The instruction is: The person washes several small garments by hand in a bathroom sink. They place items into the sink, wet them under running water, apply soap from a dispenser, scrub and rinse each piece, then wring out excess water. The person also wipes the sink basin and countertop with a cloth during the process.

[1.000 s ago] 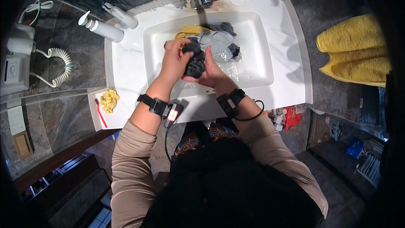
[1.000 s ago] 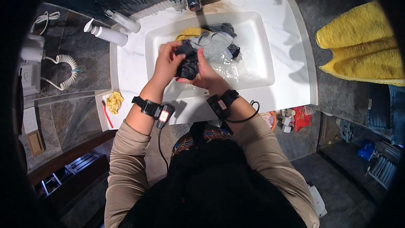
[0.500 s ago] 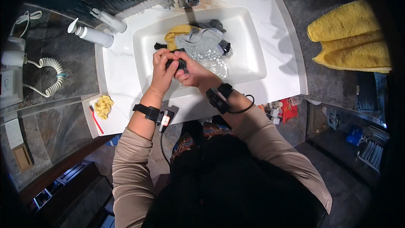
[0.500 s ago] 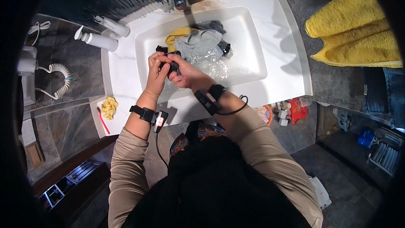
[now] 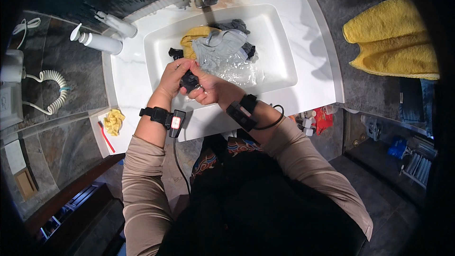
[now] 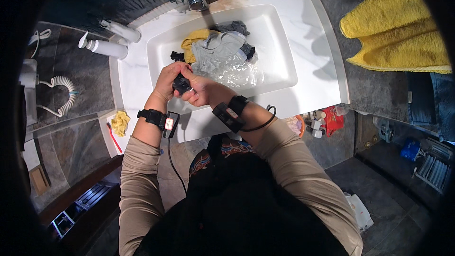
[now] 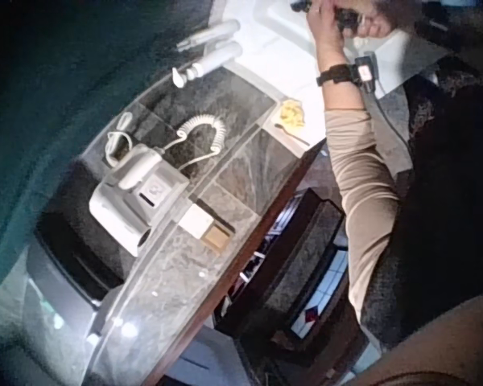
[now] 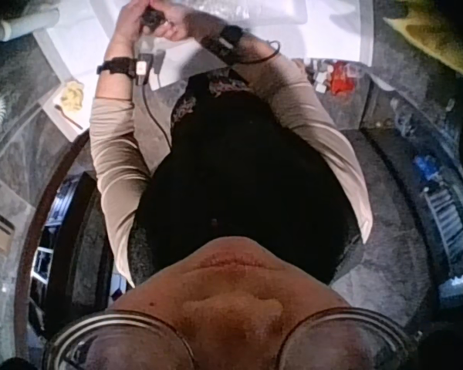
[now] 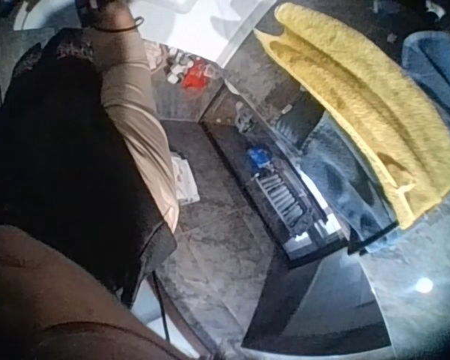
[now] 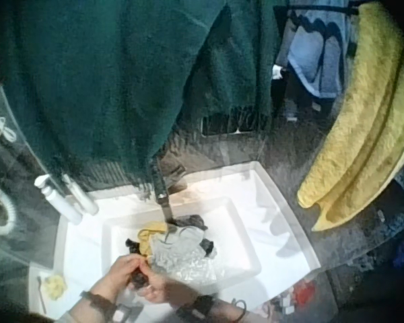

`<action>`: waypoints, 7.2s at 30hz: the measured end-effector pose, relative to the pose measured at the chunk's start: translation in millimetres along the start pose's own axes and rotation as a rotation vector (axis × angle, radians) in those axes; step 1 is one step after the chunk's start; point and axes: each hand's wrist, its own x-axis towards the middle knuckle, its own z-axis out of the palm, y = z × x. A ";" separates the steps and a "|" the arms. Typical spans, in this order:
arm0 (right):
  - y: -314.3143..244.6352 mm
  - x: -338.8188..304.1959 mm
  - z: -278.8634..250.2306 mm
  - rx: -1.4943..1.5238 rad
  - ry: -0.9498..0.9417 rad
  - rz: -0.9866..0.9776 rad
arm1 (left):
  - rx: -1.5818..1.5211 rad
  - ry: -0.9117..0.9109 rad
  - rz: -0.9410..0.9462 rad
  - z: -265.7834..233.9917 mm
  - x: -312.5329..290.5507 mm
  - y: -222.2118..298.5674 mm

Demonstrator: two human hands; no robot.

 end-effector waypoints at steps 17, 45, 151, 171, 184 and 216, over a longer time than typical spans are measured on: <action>40.2 5.9 13.4 -0.552 0.422 -0.240 | 0.351 0.051 -0.058 11.7 2.6 -8.8; 3.7 -9.0 71.5 0.067 -0.073 0.061 | -0.664 -0.055 0.088 9.5 -30.5 45.2; -3.9 -36.2 103.5 -0.204 -0.179 0.146 | -0.483 -0.211 0.182 33.2 -45.0 91.3; 33.2 9.8 40.4 -0.957 0.491 -0.379 | 0.081 0.313 0.208 39.3 -41.8 34.1; 15.0 32.3 20.8 -1.496 0.655 -0.263 | -0.313 0.707 0.056 21.4 -11.4 -2.6; -62.8 -99.6 72.9 -0.801 0.433 -0.565 | -0.110 -0.163 -0.008 52.2 -41.2 89.0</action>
